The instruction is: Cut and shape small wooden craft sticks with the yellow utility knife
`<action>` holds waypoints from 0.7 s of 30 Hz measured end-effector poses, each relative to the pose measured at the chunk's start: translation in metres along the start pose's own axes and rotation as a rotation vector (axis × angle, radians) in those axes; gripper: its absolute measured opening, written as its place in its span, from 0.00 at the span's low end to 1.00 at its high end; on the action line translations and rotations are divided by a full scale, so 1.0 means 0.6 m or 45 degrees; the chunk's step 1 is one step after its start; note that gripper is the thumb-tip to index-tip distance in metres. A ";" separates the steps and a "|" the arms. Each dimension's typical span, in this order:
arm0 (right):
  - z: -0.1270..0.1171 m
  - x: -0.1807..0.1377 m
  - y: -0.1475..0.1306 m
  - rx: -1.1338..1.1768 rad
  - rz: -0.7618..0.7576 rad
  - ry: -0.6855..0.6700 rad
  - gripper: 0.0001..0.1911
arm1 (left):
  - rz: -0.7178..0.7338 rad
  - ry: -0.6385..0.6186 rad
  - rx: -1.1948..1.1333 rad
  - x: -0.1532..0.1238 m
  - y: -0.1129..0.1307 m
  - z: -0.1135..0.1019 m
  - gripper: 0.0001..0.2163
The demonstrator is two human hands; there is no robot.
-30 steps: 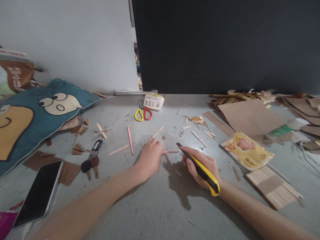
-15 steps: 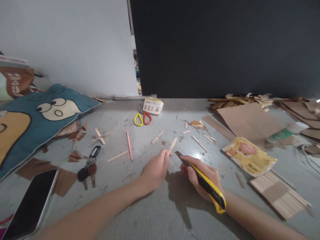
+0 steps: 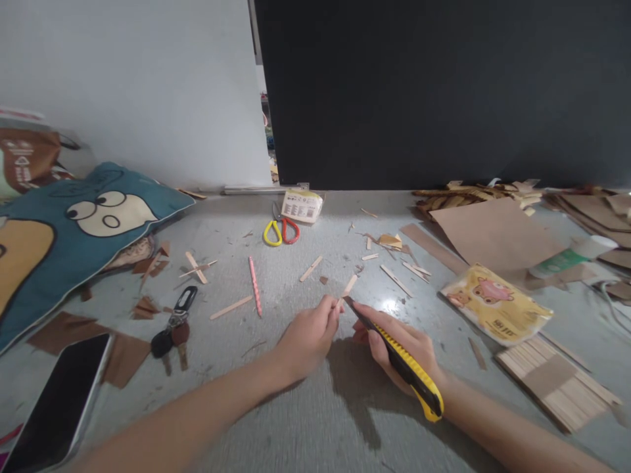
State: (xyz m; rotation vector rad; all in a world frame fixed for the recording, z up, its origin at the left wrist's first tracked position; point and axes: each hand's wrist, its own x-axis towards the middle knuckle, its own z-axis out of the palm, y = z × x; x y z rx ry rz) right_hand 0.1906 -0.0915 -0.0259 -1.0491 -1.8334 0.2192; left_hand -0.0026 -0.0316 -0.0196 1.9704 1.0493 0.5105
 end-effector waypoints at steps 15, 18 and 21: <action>0.004 0.009 -0.015 -0.038 0.010 0.030 0.20 | -0.041 0.018 0.118 0.002 0.008 0.002 0.15; 0.010 0.007 -0.019 -0.017 0.069 0.061 0.18 | -0.025 0.022 0.145 0.003 0.004 0.006 0.15; 0.013 0.008 -0.022 0.007 0.172 0.077 0.15 | -0.034 0.012 0.180 0.003 0.002 0.008 0.15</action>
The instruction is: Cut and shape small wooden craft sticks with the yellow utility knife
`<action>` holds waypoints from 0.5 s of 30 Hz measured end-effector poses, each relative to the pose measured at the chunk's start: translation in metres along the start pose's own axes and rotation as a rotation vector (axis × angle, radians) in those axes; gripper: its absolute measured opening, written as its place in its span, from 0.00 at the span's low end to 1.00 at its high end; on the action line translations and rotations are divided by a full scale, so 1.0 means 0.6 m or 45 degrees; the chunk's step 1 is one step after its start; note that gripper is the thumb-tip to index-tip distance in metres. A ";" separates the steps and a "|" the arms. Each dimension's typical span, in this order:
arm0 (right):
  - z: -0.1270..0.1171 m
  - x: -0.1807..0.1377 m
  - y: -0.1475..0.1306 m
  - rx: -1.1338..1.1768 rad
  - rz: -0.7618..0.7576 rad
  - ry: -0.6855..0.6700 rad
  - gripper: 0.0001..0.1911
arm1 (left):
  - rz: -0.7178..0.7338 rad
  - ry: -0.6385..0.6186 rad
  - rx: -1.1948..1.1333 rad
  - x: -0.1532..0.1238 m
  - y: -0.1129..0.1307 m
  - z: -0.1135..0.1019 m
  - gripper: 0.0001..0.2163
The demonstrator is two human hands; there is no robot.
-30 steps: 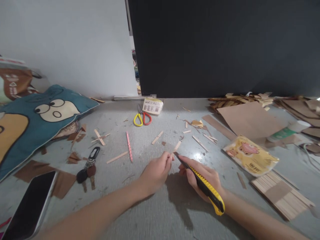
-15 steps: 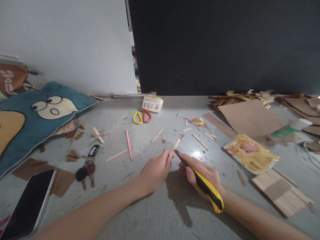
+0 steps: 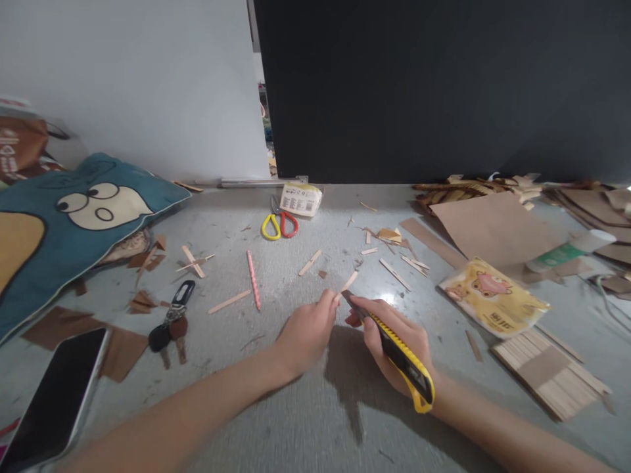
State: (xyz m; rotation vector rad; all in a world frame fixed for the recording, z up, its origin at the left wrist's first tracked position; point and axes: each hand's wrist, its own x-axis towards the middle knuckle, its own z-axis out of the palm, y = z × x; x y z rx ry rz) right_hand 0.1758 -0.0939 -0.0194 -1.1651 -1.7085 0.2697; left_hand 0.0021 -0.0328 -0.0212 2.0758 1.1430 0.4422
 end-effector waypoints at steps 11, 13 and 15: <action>0.000 -0.006 -0.016 0.167 0.268 0.116 0.14 | -0.050 0.025 -0.068 0.000 0.004 -0.004 0.15; -0.001 -0.010 -0.014 0.130 0.170 0.128 0.15 | -0.062 0.060 -0.126 0.001 0.001 -0.005 0.14; 0.001 -0.011 -0.009 0.102 0.092 0.101 0.16 | -0.051 0.075 -0.180 0.002 -0.002 -0.005 0.14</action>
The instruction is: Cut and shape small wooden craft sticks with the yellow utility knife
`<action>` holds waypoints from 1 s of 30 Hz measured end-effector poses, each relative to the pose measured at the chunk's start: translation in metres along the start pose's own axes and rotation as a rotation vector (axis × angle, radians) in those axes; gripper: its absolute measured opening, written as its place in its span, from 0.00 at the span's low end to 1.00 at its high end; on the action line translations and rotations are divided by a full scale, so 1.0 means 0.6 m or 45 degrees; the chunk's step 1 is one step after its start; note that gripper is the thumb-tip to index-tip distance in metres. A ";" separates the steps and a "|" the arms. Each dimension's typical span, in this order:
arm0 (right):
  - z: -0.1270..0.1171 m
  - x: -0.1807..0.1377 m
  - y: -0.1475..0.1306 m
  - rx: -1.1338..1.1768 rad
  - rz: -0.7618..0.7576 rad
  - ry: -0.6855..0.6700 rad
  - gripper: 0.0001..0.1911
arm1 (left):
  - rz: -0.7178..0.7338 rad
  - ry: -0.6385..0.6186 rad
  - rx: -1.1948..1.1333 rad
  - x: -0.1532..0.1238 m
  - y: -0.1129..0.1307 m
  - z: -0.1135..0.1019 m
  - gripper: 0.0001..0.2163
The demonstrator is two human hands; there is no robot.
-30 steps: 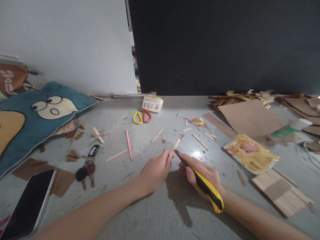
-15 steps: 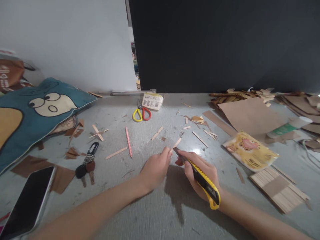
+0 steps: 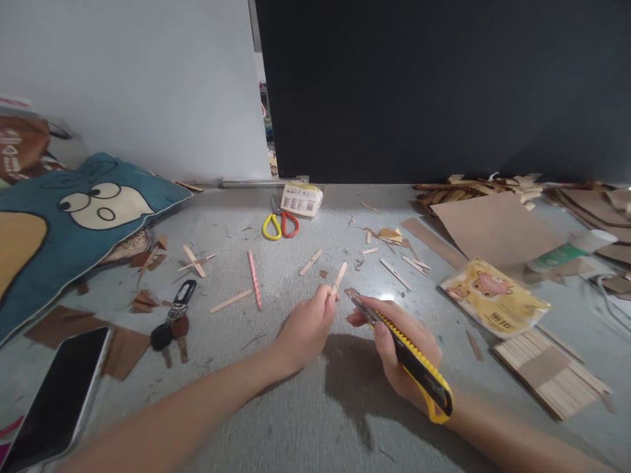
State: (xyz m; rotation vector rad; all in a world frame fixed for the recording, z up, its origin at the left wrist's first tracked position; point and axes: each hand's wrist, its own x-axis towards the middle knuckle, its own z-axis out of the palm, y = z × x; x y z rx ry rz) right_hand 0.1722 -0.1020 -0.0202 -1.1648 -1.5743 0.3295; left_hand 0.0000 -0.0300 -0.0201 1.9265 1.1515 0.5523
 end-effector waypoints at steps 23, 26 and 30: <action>0.006 0.004 0.008 -0.020 0.096 -0.066 0.12 | 0.081 -0.044 0.024 -0.003 0.004 -0.001 0.15; 0.007 0.003 0.008 0.022 0.135 -0.072 0.11 | 0.084 -0.051 0.040 -0.003 0.006 0.000 0.14; 0.012 0.001 0.009 0.123 0.217 -0.044 0.11 | 0.059 -0.056 0.083 -0.003 0.008 0.001 0.13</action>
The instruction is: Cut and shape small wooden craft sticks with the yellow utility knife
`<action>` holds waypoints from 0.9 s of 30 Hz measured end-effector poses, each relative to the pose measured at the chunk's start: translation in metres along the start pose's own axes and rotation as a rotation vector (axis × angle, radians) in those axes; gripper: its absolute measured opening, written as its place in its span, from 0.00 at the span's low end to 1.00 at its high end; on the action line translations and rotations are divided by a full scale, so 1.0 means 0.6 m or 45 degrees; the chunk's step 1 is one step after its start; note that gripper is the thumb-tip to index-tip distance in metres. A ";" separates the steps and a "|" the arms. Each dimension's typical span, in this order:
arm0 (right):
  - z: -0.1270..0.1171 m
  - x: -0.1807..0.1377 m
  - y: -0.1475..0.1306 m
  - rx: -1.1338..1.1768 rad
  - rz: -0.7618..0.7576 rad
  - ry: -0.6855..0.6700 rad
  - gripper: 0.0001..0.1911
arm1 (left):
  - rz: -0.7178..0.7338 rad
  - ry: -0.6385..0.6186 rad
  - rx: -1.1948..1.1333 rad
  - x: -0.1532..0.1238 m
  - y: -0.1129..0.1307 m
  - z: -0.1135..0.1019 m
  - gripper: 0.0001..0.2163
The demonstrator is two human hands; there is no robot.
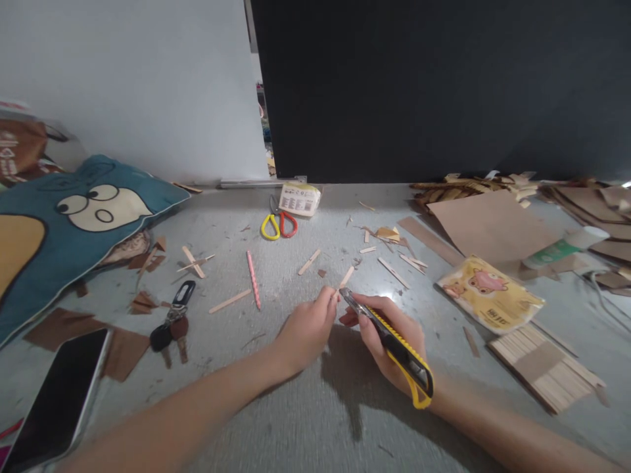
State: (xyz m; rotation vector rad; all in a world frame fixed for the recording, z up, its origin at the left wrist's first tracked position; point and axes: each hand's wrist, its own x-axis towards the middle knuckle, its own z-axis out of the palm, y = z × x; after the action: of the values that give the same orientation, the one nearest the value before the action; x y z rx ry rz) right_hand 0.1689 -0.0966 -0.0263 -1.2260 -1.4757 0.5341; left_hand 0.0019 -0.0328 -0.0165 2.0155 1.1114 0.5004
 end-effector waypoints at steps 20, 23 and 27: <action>0.013 0.000 0.005 -0.166 -0.037 -0.028 0.10 | -0.021 0.047 -0.097 0.004 -0.005 0.006 0.13; 0.013 -0.001 0.003 -0.091 -0.043 -0.011 0.10 | 0.006 0.052 -0.040 0.002 -0.005 0.006 0.14; 0.015 -0.005 0.008 0.043 0.019 0.041 0.09 | 0.017 0.052 -0.048 0.000 -0.003 0.004 0.14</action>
State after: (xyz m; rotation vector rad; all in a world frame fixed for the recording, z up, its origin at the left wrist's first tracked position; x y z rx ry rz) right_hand 0.1622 -0.0952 -0.0344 -1.2150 -1.4261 0.5451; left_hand 0.0024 -0.0330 -0.0193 1.9890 1.1059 0.5676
